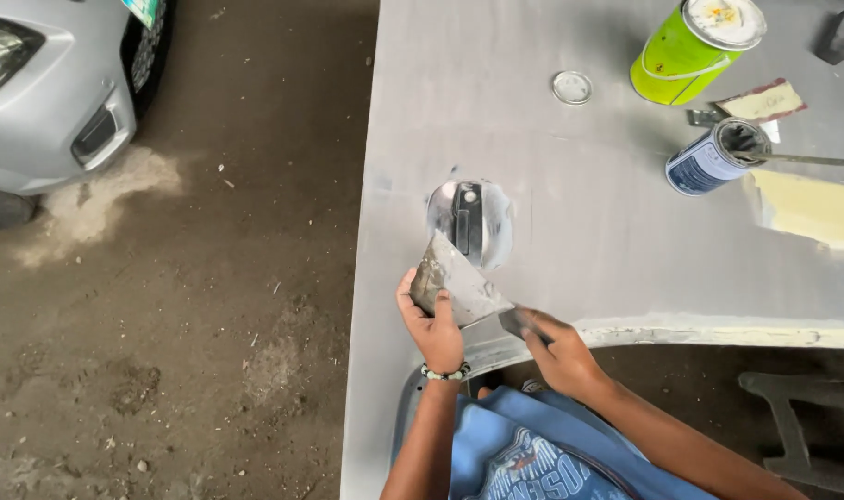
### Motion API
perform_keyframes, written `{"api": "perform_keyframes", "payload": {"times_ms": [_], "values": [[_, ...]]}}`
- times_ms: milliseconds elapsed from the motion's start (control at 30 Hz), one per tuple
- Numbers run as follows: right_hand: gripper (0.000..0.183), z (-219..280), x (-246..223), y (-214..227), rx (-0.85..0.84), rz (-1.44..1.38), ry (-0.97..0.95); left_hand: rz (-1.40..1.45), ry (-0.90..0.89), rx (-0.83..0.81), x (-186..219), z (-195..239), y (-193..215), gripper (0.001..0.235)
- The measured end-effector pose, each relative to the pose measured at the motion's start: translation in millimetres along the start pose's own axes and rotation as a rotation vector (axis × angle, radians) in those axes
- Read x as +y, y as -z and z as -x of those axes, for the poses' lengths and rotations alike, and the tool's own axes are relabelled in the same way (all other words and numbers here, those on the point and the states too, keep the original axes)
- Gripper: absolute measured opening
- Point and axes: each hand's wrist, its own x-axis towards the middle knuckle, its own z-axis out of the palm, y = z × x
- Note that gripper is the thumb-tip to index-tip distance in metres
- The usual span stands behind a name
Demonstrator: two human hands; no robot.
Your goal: The person uses a putty knife to apply and smooth a gray filler substance onto a white car door panel. They repeatedly scoop the filler from a can and spread it over the surface, focusing on the area around the door handle and the edges of the panel.
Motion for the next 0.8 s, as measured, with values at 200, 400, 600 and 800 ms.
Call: {"api": "perform_keyframes", "payload": {"times_ms": [200, 400, 600, 800], "values": [[0.046, -40, -46, 57, -0.287, 0.144, -0.723, -0.053, 0.021, -0.052, -3, -20, -22, 0.051], [0.052, -98, 95, 111, -0.119, -0.831, -0.218, 0.375, 0.584, -0.207, -47, -25, -25, 0.055], [0.066, -174, 88, 123, -0.235, -1.195, -0.513, 0.418, 0.972, -0.423, -51, -18, -69, 0.058], [0.07, -170, 180, 119, -0.327, -0.428, -0.533, 0.498, 0.815, -0.292, -57, -55, -83, 0.055]]}}
